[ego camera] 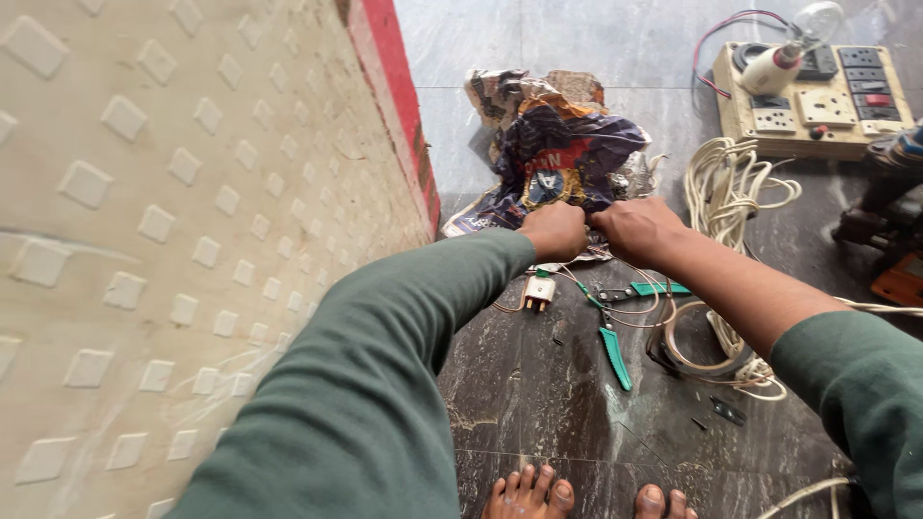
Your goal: The person sits on the floor and repairs electrical wiring by stripping copper wires, twisting them together, and wrapping the connections with black electrical tape. They then connect the wires to a power board and test the setup by plugging in a device.
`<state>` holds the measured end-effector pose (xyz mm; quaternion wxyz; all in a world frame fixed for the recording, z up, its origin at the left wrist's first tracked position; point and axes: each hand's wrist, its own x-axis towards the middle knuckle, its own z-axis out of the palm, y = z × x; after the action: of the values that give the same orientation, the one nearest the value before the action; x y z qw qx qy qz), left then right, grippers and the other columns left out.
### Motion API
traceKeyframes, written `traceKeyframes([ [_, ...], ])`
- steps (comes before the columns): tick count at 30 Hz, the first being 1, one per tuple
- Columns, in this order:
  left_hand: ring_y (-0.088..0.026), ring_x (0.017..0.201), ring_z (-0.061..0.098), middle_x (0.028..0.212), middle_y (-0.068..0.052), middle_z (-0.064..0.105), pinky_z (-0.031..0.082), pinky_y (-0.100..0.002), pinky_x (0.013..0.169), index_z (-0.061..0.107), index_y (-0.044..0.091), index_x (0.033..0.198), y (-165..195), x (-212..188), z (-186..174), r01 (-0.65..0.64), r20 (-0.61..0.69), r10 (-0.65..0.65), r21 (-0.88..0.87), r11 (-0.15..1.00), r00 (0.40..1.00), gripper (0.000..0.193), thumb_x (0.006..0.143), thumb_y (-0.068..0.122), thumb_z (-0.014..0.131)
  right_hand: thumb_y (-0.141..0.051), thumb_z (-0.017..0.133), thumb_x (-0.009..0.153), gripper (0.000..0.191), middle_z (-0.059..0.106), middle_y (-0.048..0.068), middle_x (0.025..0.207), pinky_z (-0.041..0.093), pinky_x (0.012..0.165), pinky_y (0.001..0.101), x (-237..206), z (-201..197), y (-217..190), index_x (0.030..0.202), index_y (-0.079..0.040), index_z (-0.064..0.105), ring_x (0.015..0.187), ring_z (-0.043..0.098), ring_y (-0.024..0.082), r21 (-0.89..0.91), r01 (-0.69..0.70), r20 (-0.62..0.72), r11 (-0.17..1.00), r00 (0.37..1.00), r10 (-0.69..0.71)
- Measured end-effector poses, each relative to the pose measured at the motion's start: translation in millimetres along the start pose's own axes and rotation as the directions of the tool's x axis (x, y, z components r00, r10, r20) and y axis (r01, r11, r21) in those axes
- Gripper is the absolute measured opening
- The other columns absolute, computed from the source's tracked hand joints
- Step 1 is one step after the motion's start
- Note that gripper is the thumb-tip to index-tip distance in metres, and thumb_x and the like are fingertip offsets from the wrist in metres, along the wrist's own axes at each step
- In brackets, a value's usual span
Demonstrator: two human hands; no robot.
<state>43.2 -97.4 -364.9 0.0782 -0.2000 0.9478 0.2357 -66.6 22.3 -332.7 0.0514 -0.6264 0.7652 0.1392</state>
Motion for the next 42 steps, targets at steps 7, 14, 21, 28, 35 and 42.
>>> traceKeyframes([
  [7, -0.030, 0.107, 0.073, 0.117, -0.014, 0.073, 0.059, -0.044, 0.087, 0.075, 0.009, 0.110, -21.1, 11.5, 15.7, -0.218, 0.130, 0.189, 0.274, 0.936, 0.973, 0.030, 0.084, 0.017, 0.061, -0.019, 0.065, 0.085, 0.022, 0.074, 0.016, 0.100, 0.058, 0.079, 0.0496, 41.7, -11.2, -17.1, 0.103, -0.013, 0.076, 0.096, 0.072, 0.036, 0.174, -0.111, -0.023, 0.978, 0.993, 0.117],
  [14, -0.027, 0.108, 0.072, 0.119, -0.009, 0.073, 0.060, -0.044, 0.083, 0.075, 0.014, 0.115, -41.1, -1.6, 34.9, -0.241, 0.090, 0.228, 0.512, 0.824, 0.970, 0.027, 0.095, 0.017, 0.057, -0.016, 0.072, 0.094, 0.025, 0.077, 0.015, 0.106, 0.060, 0.084, 0.0359, 128.0, -50.8, -79.1, 0.116, -0.004, 0.075, 0.092, 0.075, 0.020, 0.738, 0.251, -0.372, 0.626, 0.926, 0.067],
  [21, -0.026, 0.115, 0.066, 0.126, -0.009, 0.068, 0.054, -0.044, 0.090, 0.069, 0.014, 0.121, -60.3, 5.4, 33.9, -0.249, -0.016, 0.313, 0.564, 0.787, 0.950, 0.029, 0.097, 0.020, 0.053, -0.007, 0.063, 0.095, 0.027, 0.076, 0.013, 0.104, 0.061, 0.075, 0.0320, 171.0, -69.1, -130.9, 0.121, -0.001, 0.069, 0.080, 0.075, 0.016, 0.823, 0.325, -0.411, 0.466, 0.907, 0.092],
  [28, -0.024, 0.121, 0.060, 0.132, -0.009, 0.063, 0.048, -0.044, 0.097, 0.064, 0.014, 0.128, -64.0, 0.4, 30.3, -0.256, -0.055, 0.334, 0.530, 0.809, 0.941, 0.033, 0.100, 0.023, 0.050, -0.010, 0.064, 0.097, 0.018, 0.075, 0.020, 0.089, 0.059, 0.073, 0.0395, 172.8, -75.8, -140.9, 0.105, 0.001, 0.074, 0.074, 0.075, 0.025, 0.781, 0.266, -0.444, 0.564, 0.872, 0.204],
  [35, -0.023, 0.128, 0.054, 0.139, -0.008, 0.058, 0.043, -0.044, 0.104, 0.058, 0.014, 0.134, -64.1, -4.5, 24.3, -0.260, -0.083, 0.347, 0.508, 0.821, 0.934, 0.036, 0.102, 0.026, 0.047, -0.008, 0.064, 0.094, 0.016, 0.074, 0.023, 0.087, 0.058, 0.083, 0.0446, 163.3, -90.6, -142.3, 0.097, 0.000, 0.078, 0.079, 0.075, 0.034, 0.608, 0.283, -0.539, 0.742, 0.833, 0.124],
  [42, -0.022, 0.135, 0.048, 0.146, -0.008, 0.053, 0.037, -0.043, 0.111, 0.053, 0.014, 0.140, -66.1, -2.8, 24.1, -0.268, -0.116, 0.365, 0.484, 0.833, 0.924, 0.041, 0.104, 0.029, 0.043, -0.004, 0.061, 0.094, 0.017, 0.073, 0.025, 0.088, 0.057, 0.081, 0.0468, 158.8, -99.7, -143.4, 0.096, 0.001, 0.077, 0.082, 0.073, 0.037, 0.551, 0.269, -0.538, 0.790, 0.838, 0.090],
])
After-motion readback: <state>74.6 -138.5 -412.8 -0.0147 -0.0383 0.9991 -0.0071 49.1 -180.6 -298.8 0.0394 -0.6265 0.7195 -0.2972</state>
